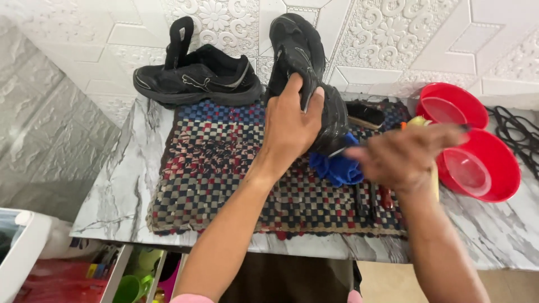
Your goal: Scrubbing the sole and sides of a black sneaker with a brush and cleaning solution, followed by wiping it with a cloth.
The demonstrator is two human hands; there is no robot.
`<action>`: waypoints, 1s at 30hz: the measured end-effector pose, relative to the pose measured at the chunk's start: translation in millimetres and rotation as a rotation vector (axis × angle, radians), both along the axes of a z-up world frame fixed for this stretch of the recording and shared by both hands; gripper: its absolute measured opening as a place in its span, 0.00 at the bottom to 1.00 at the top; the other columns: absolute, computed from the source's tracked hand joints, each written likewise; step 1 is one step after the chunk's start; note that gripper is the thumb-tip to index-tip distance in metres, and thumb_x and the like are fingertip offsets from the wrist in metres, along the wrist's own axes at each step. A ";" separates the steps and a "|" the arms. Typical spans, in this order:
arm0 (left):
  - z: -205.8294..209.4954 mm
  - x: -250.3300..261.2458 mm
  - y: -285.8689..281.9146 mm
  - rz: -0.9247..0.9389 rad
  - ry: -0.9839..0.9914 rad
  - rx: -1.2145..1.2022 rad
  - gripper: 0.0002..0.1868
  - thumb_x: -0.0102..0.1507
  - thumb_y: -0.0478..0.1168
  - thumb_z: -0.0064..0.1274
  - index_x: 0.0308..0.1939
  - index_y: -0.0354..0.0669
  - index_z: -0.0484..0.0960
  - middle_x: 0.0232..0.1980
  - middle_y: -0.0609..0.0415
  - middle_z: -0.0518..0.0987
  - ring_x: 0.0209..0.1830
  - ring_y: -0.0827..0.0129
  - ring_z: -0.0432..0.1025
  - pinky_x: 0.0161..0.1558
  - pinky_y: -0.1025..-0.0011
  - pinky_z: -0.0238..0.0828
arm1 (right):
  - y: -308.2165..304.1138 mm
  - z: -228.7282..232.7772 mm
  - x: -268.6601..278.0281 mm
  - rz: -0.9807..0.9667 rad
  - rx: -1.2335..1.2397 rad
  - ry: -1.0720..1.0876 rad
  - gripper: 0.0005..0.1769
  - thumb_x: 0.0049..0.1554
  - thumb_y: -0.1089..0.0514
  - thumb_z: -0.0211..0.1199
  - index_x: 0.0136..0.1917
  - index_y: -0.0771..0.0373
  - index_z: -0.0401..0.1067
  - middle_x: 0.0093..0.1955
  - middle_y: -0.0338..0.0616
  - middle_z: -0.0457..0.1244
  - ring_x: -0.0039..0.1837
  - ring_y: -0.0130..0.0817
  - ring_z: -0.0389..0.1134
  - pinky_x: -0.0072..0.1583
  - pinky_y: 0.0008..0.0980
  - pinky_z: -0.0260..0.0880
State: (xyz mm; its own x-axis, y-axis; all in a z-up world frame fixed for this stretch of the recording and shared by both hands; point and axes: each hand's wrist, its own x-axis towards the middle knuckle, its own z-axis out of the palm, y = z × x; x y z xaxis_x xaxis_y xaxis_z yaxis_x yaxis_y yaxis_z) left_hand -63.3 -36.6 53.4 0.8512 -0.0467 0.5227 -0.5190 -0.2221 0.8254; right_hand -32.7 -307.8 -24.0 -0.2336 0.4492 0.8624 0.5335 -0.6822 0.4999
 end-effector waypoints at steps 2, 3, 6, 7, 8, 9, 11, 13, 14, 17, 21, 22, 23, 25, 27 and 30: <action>-5.8 4.9 -3.1 0.131 0.074 0.017 0.25 0.69 0.49 0.45 0.62 0.33 0.77 0.32 0.25 0.83 0.32 0.34 0.82 0.28 0.50 0.76 | 30.0 4.3 -33.2 -0.119 -0.142 0.161 0.24 0.64 0.37 0.68 0.33 0.53 0.75 0.36 0.38 0.65 0.46 0.40 0.58 0.62 0.50 0.56; 0.2 4.3 -2.7 0.133 0.066 0.018 0.25 0.69 0.49 0.45 0.62 0.33 0.77 0.32 0.25 0.83 0.32 0.34 0.82 0.28 0.50 0.76 | 10.7 1.8 -18.3 -0.117 -0.139 0.153 0.24 0.64 0.37 0.68 0.33 0.53 0.75 0.36 0.38 0.65 0.46 0.40 0.58 0.62 0.50 0.56; 6.8 -0.2 2.9 0.067 0.100 0.031 0.10 0.73 0.45 0.46 0.44 0.43 0.72 0.23 0.58 0.68 0.16 0.70 0.61 0.24 0.65 0.55 | -6.6 -3.0 6.3 -0.124 0.040 0.050 0.29 0.68 0.31 0.72 0.37 0.54 0.82 0.30 0.35 0.64 0.83 0.46 0.59 0.86 0.51 0.09; 6.5 -0.3 3.6 0.082 0.125 0.041 0.11 0.73 0.46 0.47 0.42 0.43 0.72 0.24 0.58 0.69 0.18 0.69 0.63 0.26 0.64 0.56 | 9.3 5.2 4.0 -0.107 -0.118 -0.103 0.30 0.73 0.30 0.62 0.49 0.56 0.83 0.58 0.48 0.55 0.87 0.51 0.45 0.86 0.62 0.14; 7.2 1.1 3.2 0.095 0.142 0.049 0.12 0.73 0.47 0.47 0.40 0.44 0.72 0.24 0.58 0.70 0.20 0.68 0.64 0.28 0.63 0.58 | 24.1 15.1 3.3 -0.092 -0.276 -0.263 0.35 0.79 0.28 0.51 0.61 0.58 0.84 0.87 0.59 0.46 0.91 0.56 0.30 0.85 0.73 0.18; 10.1 1.3 2.3 0.097 0.134 0.046 0.12 0.73 0.47 0.47 0.40 0.44 0.72 0.24 0.58 0.70 0.20 0.68 0.64 0.28 0.63 0.58 | 12.6 9.1 6.8 -0.091 -0.278 -0.272 0.35 0.79 0.28 0.51 0.61 0.58 0.84 0.87 0.59 0.46 0.91 0.56 0.30 0.85 0.73 0.18; 12.1 -1.1 3.9 0.080 0.193 0.007 0.16 0.70 0.52 0.46 0.44 0.43 0.74 0.27 0.56 0.73 0.23 0.68 0.67 0.28 0.64 0.62 | -6.2 -9.2 10.8 -0.092 0.005 0.032 0.35 0.71 0.24 0.64 0.34 0.50 0.81 0.87 0.56 0.51 0.93 0.42 0.20 0.86 0.54 0.04; 10.1 1.3 5.3 -0.029 0.180 -0.080 0.20 0.66 0.56 0.52 0.49 0.45 0.76 0.41 0.54 0.79 0.42 0.64 0.74 0.52 0.60 0.63 | -5.6 -12.4 -3.2 -0.077 0.104 0.118 0.29 0.69 0.33 0.71 0.37 0.55 0.83 0.62 0.51 0.60 0.87 0.51 0.41 0.85 0.56 0.10; 10.6 3.4 6.7 -0.134 0.160 -0.163 0.27 0.61 0.60 0.58 0.54 0.46 0.78 0.55 0.52 0.86 0.61 0.60 0.81 0.75 0.57 0.64 | -4.8 -12.0 -7.6 -0.058 0.207 0.197 0.23 0.67 0.41 0.78 0.39 0.60 0.84 0.36 0.45 0.68 0.80 0.59 0.62 0.85 0.58 0.17; 9.7 4.0 28.5 -0.498 0.140 -0.131 0.52 0.57 0.62 0.65 0.78 0.43 0.60 0.76 0.35 0.72 0.74 0.44 0.72 0.74 0.49 0.72 | -4.0 -17.7 8.2 -0.112 0.374 0.208 0.33 0.68 0.32 0.67 0.36 0.60 0.79 0.41 0.51 0.72 0.85 0.55 0.61 0.86 0.59 0.14; 17.4 -13.2 32.9 -0.370 -0.002 0.081 0.51 0.67 0.68 0.48 0.85 0.51 0.46 0.89 0.42 0.50 0.76 0.56 0.73 0.66 0.66 0.74 | 22.8 45.6 -35.6 -0.158 0.279 0.262 0.27 0.69 0.43 0.69 0.35 0.62 0.74 0.36 0.43 0.61 0.54 0.52 0.60 0.68 0.52 0.47; 11.5 -12.8 28.8 -0.278 -0.099 0.093 0.45 0.69 0.67 0.45 0.83 0.51 0.52 0.88 0.47 0.57 0.46 0.63 0.71 0.58 0.67 0.73 | 17.0 38.5 -31.4 -0.139 0.246 0.260 0.26 0.68 0.41 0.72 0.36 0.60 0.79 0.36 0.41 0.65 0.57 0.51 0.66 0.76 0.53 0.36; 6.3 -12.2 24.6 -0.184 -0.194 0.105 0.40 0.72 0.66 0.43 0.81 0.51 0.58 0.86 0.51 0.64 0.15 0.70 0.69 0.49 0.67 0.73 | 11.0 32.1 -27.0 -0.119 0.213 0.258 0.24 0.66 0.38 0.75 0.38 0.57 0.83 0.37 0.39 0.69 0.60 0.51 0.72 0.85 0.54 0.25; -2.5 -6.5 19.4 -0.120 -0.288 0.120 0.35 0.73 0.63 0.45 0.78 0.51 0.59 0.81 0.50 0.69 0.36 0.58 0.77 0.50 0.62 0.77 | -15.5 47.6 -10.5 -0.059 0.126 0.144 0.18 0.64 0.45 0.74 0.37 0.55 0.84 0.33 0.40 0.68 0.74 0.46 0.61 0.88 0.51 0.20; 5.8 -7.3 12.9 -0.065 -0.379 0.143 0.31 0.75 0.60 0.47 0.75 0.52 0.59 0.76 0.50 0.75 0.58 0.46 0.85 0.50 0.57 0.81 | -20.2 74.2 -7.7 -0.007 0.049 0.032 0.13 0.62 0.51 0.73 0.36 0.54 0.84 0.30 0.41 0.68 0.88 0.41 0.50 0.90 0.48 0.16; 46.9 -22.7 -3.3 0.061 -0.407 0.290 0.29 0.74 0.66 0.34 0.72 0.56 0.64 0.51 0.52 0.87 0.33 0.51 0.85 0.29 0.60 0.78 | -2.0 121.3 -28.0 -0.119 0.186 0.136 0.27 0.63 0.62 0.73 0.25 0.60 0.67 0.26 0.40 0.58 0.52 0.52 0.64 0.85 0.46 0.39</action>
State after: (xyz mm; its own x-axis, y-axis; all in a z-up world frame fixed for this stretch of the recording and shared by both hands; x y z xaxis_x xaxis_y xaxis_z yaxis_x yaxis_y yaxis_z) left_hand -86.0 -39.9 100.3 0.5867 -0.1956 0.7858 -0.7649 -0.4525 0.4585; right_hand -60.7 -309.7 97.3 -0.0654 0.2975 0.9525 0.4978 -0.8176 0.2895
